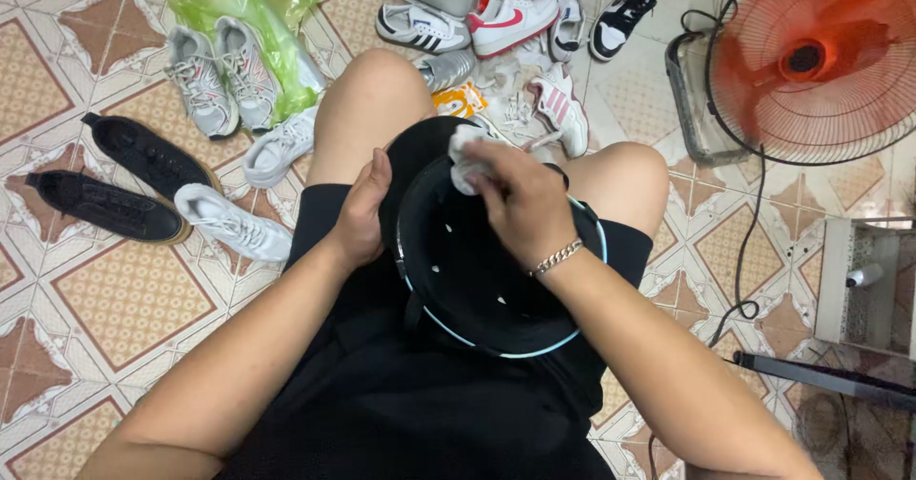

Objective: The recorder cleans the interior and exterior of a motorcycle helmet using cleaning solution and wipes.

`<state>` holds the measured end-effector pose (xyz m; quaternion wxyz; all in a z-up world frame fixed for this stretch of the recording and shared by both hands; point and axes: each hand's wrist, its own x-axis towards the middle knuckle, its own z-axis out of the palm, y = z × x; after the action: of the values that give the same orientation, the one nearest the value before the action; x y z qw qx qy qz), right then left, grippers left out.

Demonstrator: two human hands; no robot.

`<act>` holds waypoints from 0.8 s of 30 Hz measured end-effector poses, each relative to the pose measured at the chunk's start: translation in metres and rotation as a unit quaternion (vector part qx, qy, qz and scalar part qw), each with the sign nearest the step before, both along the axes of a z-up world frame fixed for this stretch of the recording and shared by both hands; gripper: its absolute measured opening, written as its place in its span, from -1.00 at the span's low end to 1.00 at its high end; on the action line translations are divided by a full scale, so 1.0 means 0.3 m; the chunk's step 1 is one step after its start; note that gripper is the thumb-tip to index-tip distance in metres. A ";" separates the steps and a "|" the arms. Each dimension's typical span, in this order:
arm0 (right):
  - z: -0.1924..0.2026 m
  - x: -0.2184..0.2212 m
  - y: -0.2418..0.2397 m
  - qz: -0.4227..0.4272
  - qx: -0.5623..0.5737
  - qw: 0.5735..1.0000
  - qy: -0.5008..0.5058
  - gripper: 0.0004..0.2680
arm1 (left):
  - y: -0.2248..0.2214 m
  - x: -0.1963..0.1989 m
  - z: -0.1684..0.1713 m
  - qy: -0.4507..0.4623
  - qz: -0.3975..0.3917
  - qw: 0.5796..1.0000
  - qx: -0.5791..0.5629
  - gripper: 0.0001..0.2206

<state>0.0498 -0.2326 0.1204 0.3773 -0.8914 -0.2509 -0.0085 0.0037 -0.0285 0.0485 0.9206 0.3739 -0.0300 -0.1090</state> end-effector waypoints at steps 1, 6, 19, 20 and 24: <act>0.002 0.003 0.004 0.002 0.000 1.000 0.002 -0.79 | -0.001 0.002 0.003 0.002 0.002 1.000 0.000 -0.39; -0.070 0.032 0.017 0.032 -0.066 0.989 -0.129 -0.84 | -0.004 0.000 0.005 0.004 0.009 1.000 0.017 -0.34; -0.040 -0.013 0.042 0.351 0.055 0.935 -0.010 -0.71 | 0.020 -0.005 -0.084 0.000 0.052 0.988 0.149 -0.34; -0.051 0.017 0.028 0.285 0.025 0.956 -0.064 -0.69 | 0.014 0.000 -0.059 -0.005 0.041 0.993 0.113 -0.36; -0.079 0.041 0.026 0.159 -0.012 0.982 -0.097 -0.73 | 0.009 0.014 -0.030 -0.007 0.028 0.998 0.059 -0.37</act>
<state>0.0623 -0.2248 0.0966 0.3370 -0.8394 -0.4252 -0.0323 0.0079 -0.0257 0.0395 0.8994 0.4289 -0.0193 -0.0820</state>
